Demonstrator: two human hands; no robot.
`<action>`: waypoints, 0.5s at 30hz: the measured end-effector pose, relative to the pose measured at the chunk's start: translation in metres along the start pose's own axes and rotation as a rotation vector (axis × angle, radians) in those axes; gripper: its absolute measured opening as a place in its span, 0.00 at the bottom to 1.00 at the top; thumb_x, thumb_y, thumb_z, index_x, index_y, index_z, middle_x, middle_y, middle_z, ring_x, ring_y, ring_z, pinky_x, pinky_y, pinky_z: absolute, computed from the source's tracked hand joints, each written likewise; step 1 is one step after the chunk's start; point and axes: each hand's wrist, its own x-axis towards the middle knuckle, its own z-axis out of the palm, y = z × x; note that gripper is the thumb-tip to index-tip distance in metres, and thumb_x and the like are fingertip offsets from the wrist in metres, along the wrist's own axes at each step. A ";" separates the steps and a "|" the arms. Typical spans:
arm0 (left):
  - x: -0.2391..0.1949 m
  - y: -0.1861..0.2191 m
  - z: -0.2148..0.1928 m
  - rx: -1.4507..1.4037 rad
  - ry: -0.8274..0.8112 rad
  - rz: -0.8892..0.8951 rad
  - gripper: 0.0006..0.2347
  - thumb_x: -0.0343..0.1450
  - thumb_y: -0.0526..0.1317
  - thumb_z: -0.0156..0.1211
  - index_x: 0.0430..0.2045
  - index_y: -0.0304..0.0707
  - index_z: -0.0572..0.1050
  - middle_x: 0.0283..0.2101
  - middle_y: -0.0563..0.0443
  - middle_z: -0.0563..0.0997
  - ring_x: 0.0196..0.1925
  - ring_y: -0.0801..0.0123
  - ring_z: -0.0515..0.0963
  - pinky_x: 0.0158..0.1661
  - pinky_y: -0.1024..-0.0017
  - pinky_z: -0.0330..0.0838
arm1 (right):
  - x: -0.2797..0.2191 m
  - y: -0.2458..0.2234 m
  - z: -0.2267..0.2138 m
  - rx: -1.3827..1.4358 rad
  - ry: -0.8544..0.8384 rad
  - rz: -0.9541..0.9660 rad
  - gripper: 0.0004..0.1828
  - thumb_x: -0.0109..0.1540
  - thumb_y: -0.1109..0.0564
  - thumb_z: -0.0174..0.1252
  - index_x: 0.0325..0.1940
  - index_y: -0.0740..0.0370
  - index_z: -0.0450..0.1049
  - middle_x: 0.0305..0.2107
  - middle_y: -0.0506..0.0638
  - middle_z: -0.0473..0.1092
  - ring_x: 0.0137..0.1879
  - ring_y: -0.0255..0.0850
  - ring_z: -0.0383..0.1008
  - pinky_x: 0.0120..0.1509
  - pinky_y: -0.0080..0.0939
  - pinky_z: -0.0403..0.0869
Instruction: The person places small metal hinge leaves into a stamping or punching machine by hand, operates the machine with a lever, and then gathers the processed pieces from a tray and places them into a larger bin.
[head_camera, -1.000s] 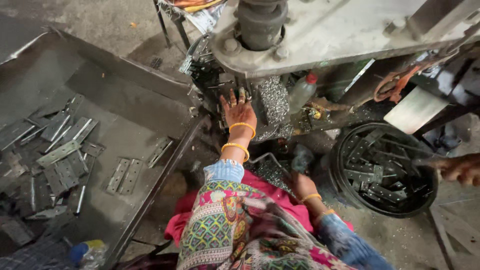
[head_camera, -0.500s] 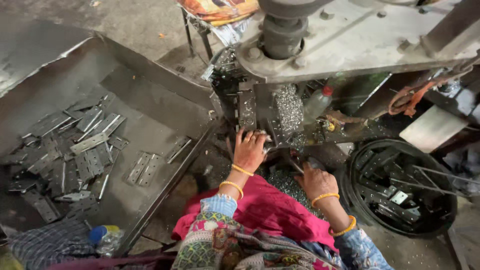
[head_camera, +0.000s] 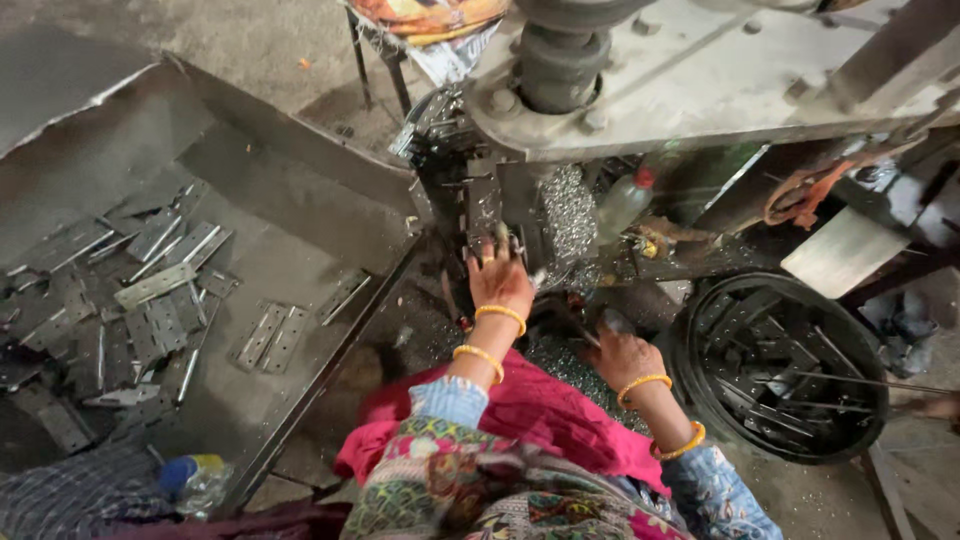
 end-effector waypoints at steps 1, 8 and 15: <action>-0.007 -0.002 -0.004 0.053 0.004 0.041 0.23 0.66 0.50 0.59 0.54 0.38 0.76 0.70 0.47 0.64 0.72 0.51 0.58 0.63 0.48 0.55 | 0.000 -0.003 -0.002 -0.040 -0.023 0.005 0.30 0.61 0.34 0.57 0.59 0.53 0.69 0.42 0.62 0.78 0.49 0.59 0.79 0.53 0.58 0.77; 0.036 0.009 -0.010 0.247 -0.060 0.020 0.22 0.75 0.47 0.51 0.66 0.42 0.67 0.75 0.53 0.61 0.77 0.55 0.56 0.73 0.45 0.42 | 0.025 0.038 0.067 0.013 0.061 0.050 0.29 0.60 0.36 0.58 0.59 0.54 0.69 0.41 0.58 0.76 0.45 0.60 0.80 0.47 0.59 0.78; 0.018 -0.002 0.004 0.149 0.039 0.036 0.21 0.73 0.41 0.46 0.64 0.48 0.70 0.73 0.55 0.63 0.74 0.55 0.60 0.72 0.42 0.41 | 0.027 0.057 0.147 0.315 0.124 -0.037 0.24 0.61 0.37 0.59 0.51 0.55 0.75 0.40 0.62 0.76 0.46 0.63 0.77 0.47 0.61 0.75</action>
